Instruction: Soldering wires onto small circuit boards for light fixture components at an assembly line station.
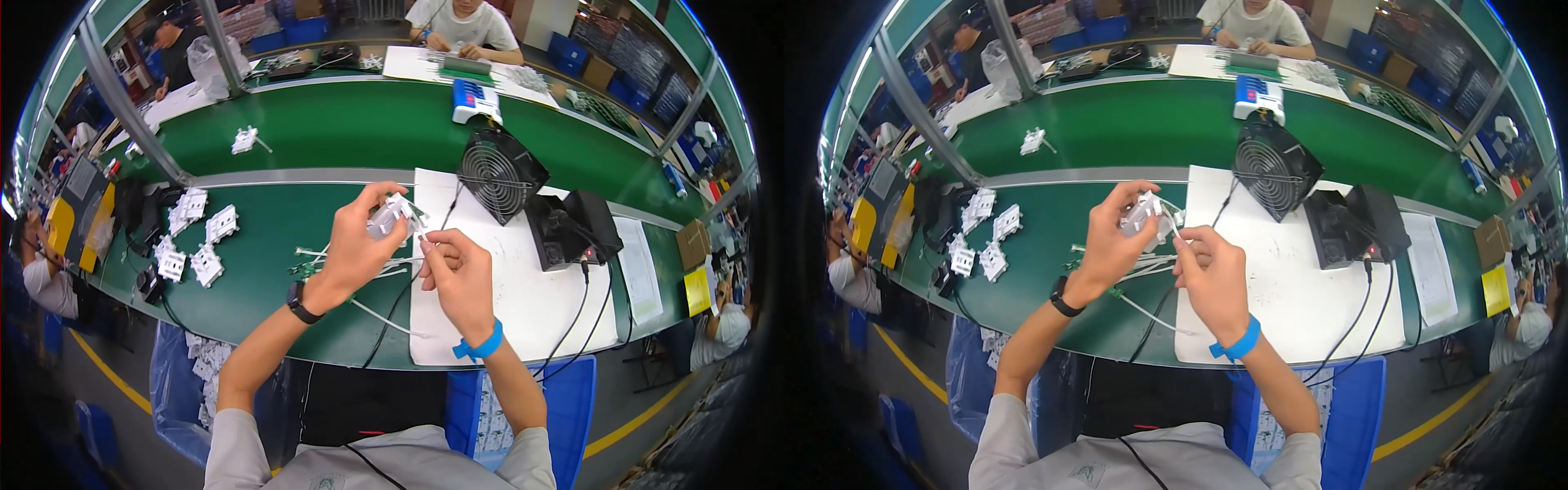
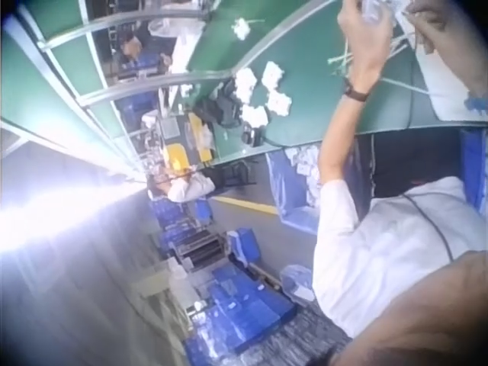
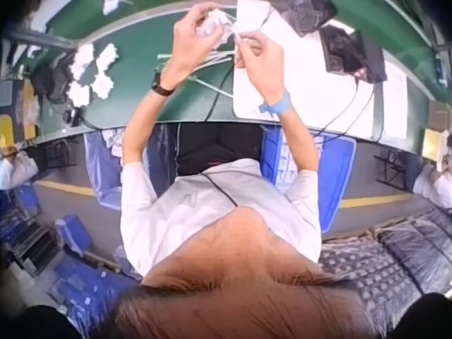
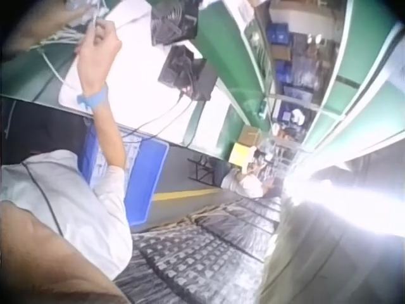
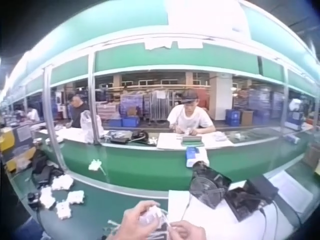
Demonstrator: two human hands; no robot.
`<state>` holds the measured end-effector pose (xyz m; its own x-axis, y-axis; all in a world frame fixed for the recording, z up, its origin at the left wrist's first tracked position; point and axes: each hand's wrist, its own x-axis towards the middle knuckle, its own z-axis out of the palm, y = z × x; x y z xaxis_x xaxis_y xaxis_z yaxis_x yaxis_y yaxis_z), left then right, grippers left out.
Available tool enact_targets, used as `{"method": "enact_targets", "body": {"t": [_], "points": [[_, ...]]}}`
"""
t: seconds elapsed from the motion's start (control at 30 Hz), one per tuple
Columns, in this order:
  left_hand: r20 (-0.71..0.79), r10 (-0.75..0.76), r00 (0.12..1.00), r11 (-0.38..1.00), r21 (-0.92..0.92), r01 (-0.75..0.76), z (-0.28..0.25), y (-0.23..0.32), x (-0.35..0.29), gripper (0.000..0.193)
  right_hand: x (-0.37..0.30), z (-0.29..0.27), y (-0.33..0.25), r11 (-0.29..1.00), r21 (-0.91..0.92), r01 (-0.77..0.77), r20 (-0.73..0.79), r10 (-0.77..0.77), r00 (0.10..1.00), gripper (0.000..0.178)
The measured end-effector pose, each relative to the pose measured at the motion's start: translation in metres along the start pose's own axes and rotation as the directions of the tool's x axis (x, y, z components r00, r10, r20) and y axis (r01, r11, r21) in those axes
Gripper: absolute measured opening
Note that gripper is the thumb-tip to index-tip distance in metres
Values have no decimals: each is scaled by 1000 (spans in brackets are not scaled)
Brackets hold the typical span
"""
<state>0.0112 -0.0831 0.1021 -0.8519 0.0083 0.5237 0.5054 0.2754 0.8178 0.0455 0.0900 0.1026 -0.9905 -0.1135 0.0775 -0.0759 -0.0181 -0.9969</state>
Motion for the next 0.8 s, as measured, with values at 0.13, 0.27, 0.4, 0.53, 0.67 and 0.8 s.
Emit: {"method": "enact_targets", "body": {"t": [0.13, 0.27, 0.4, 0.53, 0.67, 0.8], "points": [[46, -146, 988, 954, -258, 153, 65, -7, 9, 32, -2, -13, 20, 616, -696, 370, -66, -568, 821, 8], [243, -258, 935, 874, -354, 333, 100, -14, 6, 33, -4, -37, 29, 564, -787, 249, -111, -527, 842, 6], [440, -279, 853, 842, -316, 438, 114, -36, 5, 42, -11, -69, 45, 517, -820, 245, -35, -473, 881, 7], [433, -287, 854, 920, -123, 372, 122, -52, 0, 52, -12, -117, 59, 862, -496, 100, -354, -306, 884, 11], [480, -308, 822, 934, -13, 357, 121, -72, -11, 55, 2, -184, 55, 997, 78, 18, -576, 31, 817, 37], [537, -311, 784, 925, -18, 379, 128, -76, -18, 50, 29, -196, 53, 999, 6, 45, -734, -26, 679, 29]]}}
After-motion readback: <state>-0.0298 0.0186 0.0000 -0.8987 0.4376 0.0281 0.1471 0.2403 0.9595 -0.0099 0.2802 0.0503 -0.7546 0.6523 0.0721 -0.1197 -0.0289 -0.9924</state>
